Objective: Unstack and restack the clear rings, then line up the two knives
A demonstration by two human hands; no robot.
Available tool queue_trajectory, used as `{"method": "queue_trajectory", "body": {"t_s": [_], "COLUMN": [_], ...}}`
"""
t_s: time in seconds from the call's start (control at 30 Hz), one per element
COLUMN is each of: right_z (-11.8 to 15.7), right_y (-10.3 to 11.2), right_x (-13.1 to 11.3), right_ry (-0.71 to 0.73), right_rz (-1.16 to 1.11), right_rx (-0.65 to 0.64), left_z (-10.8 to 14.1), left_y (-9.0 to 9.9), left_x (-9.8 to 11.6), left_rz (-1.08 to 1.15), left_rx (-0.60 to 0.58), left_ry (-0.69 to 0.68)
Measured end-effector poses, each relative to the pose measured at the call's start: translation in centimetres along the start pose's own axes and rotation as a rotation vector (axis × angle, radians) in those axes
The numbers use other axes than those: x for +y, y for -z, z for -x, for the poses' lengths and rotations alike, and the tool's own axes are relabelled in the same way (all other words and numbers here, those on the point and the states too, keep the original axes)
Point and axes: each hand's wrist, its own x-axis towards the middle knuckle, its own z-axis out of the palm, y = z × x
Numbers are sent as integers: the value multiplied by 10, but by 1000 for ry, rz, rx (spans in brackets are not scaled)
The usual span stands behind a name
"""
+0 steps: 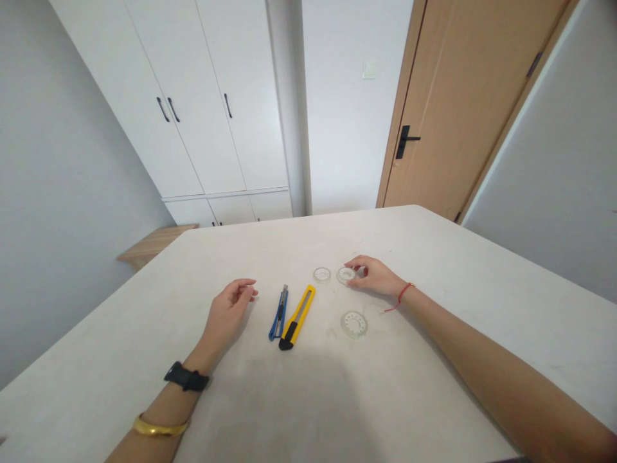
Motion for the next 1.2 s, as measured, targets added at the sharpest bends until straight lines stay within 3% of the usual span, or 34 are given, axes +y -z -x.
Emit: {"method": "queue_trajectory", "body": {"t_s": [0.73, 0.97, 1.2], "right_z": [3, 4, -11], "right_y": [9, 9, -7], "right_x": [-15, -13, -24], "right_ry": [49, -17, 28], "right_rz": [43, -9, -25], "right_rx": [-252, -233, -62], "left_z": [0, 2, 0], "left_y": [-1, 0, 0], "left_x": [3, 6, 8], "left_rz": [-10, -27, -54], "left_rx": [4, 11, 3], "left_ry": [16, 10, -11]}}
